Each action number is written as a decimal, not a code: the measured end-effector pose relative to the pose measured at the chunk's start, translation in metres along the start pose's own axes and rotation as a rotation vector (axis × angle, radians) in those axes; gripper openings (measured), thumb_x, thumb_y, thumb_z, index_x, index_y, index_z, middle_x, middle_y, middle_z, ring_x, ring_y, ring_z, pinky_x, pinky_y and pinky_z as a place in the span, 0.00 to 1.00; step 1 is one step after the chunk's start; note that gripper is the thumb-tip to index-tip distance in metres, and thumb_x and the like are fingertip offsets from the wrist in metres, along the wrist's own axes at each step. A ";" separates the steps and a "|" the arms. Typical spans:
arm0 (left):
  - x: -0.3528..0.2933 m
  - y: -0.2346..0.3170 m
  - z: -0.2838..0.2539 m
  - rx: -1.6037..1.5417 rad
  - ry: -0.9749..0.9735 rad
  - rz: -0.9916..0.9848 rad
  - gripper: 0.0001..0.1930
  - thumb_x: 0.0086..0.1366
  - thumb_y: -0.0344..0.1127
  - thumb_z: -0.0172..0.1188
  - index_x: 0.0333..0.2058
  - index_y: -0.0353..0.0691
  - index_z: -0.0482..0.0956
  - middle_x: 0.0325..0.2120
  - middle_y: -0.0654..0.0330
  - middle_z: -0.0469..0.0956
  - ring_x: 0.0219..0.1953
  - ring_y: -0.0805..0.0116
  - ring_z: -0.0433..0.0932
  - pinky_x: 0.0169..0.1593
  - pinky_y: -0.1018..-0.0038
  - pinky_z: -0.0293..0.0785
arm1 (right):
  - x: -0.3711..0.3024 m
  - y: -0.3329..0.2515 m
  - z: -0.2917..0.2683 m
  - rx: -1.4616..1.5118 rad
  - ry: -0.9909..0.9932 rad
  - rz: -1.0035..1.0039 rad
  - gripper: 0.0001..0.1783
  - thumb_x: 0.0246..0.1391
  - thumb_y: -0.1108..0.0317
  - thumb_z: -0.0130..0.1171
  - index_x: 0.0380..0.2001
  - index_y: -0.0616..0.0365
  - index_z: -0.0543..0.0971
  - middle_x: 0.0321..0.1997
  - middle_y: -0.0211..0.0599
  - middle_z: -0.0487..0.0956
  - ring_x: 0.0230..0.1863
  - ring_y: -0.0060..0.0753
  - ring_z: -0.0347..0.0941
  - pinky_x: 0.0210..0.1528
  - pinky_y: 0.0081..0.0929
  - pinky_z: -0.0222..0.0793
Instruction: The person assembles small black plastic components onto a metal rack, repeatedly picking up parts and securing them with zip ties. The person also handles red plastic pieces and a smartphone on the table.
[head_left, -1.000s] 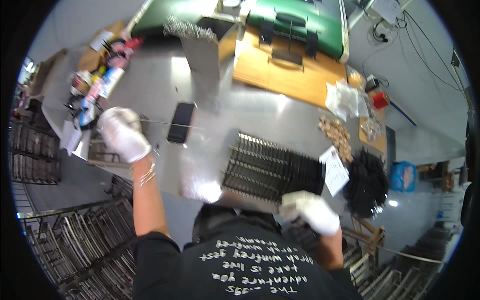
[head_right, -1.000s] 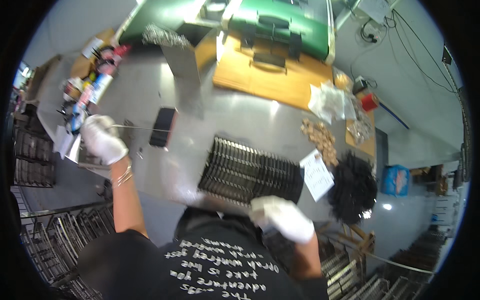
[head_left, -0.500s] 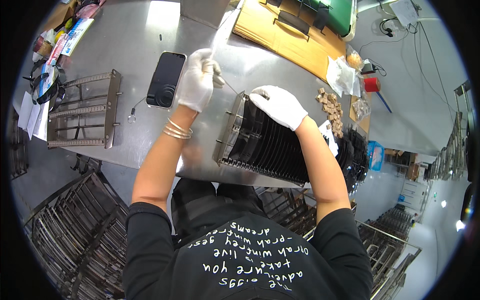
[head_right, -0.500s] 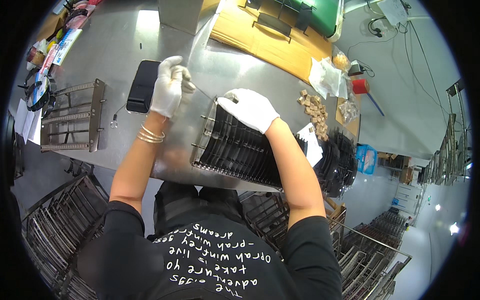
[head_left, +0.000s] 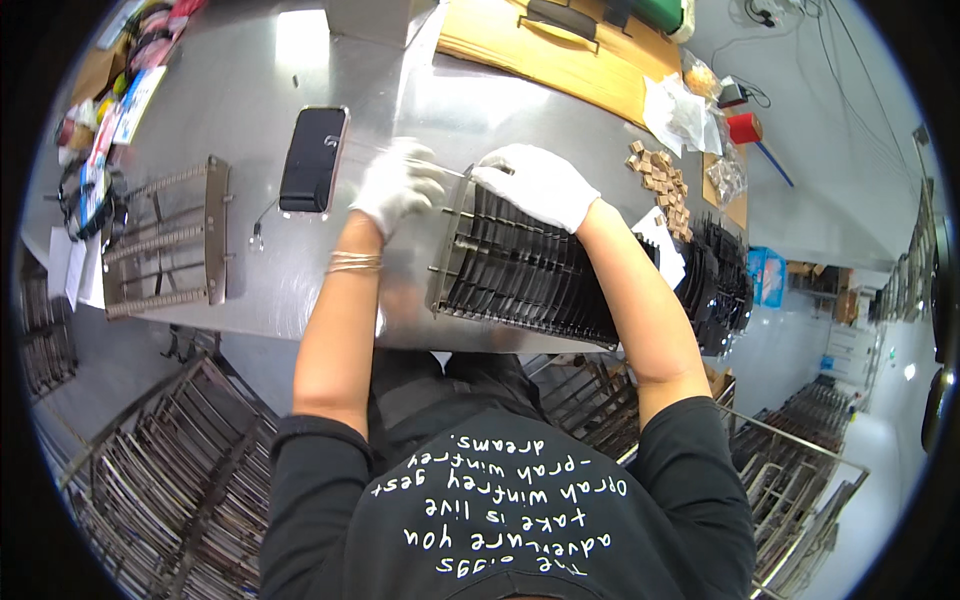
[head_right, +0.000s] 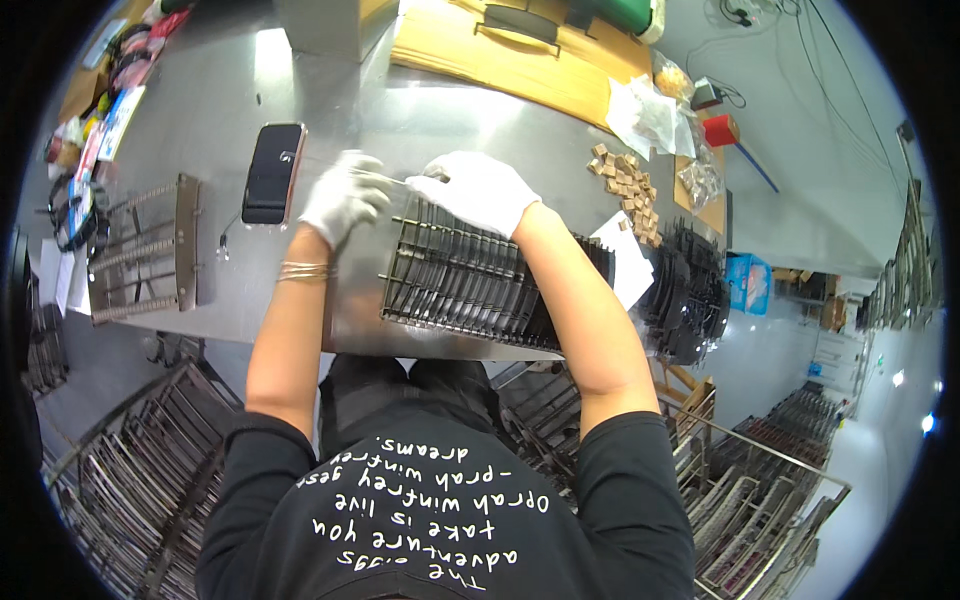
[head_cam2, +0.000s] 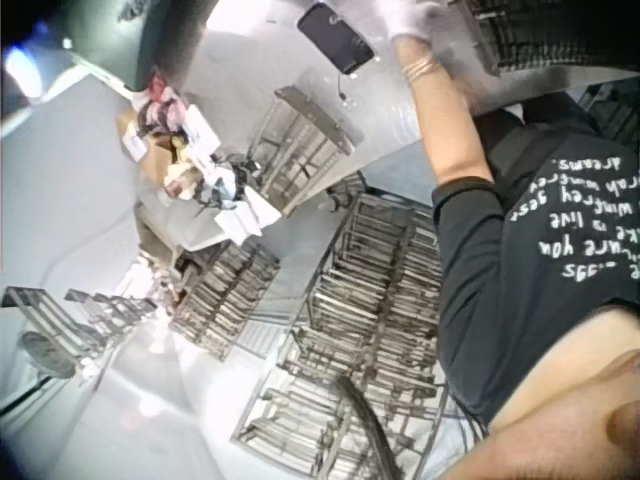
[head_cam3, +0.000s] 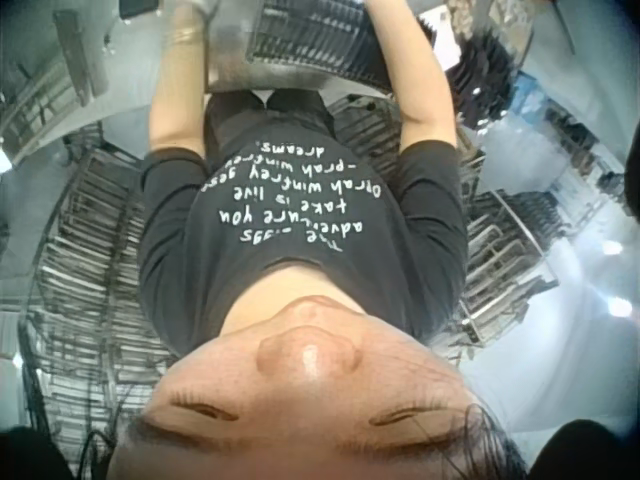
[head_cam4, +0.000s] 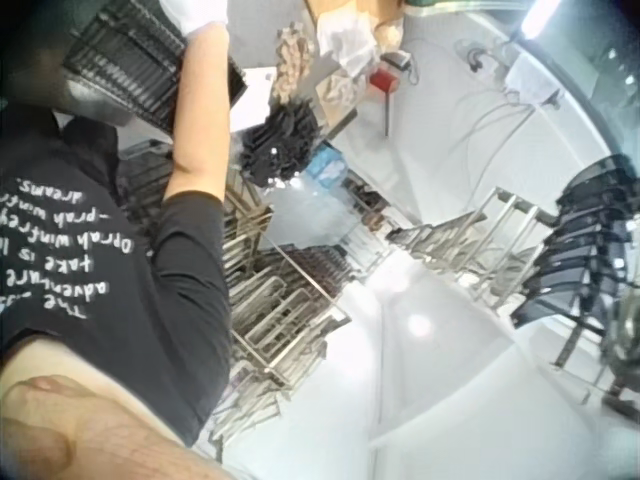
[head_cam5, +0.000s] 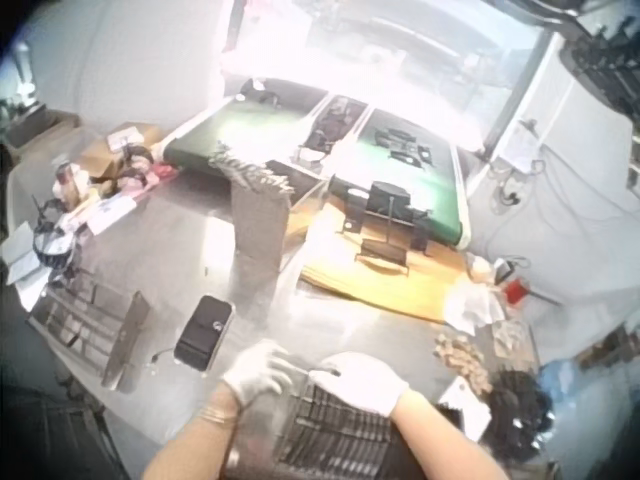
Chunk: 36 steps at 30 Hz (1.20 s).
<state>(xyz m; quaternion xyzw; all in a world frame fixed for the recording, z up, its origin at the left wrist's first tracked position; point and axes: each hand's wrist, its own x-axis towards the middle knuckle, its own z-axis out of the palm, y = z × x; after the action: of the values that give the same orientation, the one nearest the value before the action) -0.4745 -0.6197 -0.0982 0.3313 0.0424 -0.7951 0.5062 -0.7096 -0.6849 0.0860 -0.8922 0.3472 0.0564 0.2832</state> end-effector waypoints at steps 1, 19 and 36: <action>0.009 0.005 -0.016 -0.096 0.074 0.297 0.13 0.75 0.47 0.56 0.35 0.46 0.75 0.22 0.64 0.73 0.15 0.76 0.67 0.16 0.75 0.60 | 0.000 -0.001 -0.001 -0.031 0.017 0.004 0.26 0.71 0.46 0.51 0.49 0.58 0.84 0.53 0.47 0.84 0.57 0.50 0.78 0.62 0.39 0.72; -0.030 -0.010 0.060 0.927 0.275 0.122 0.18 0.79 0.47 0.50 0.35 0.41 0.81 0.23 0.65 0.78 0.16 0.77 0.71 0.19 0.80 0.66 | -0.107 0.114 -0.016 0.013 0.022 0.088 0.41 0.67 0.29 0.44 0.45 0.59 0.86 0.46 0.52 0.85 0.50 0.52 0.81 0.57 0.42 0.74; -0.016 -0.042 0.052 1.127 0.185 0.499 0.12 0.77 0.33 0.50 0.48 0.38 0.82 0.41 0.66 0.83 0.43 0.75 0.78 0.51 0.74 0.76 | -0.197 0.227 -0.027 0.316 0.031 0.311 0.33 0.73 0.40 0.42 0.39 0.54 0.86 0.34 0.42 0.86 0.38 0.45 0.79 0.47 0.40 0.73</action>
<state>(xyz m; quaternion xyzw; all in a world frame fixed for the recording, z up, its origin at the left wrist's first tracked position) -0.5304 -0.6074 -0.0599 0.6148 -0.4187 -0.5213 0.4184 -1.0086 -0.7193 0.0618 -0.7734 0.4893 0.0307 0.4019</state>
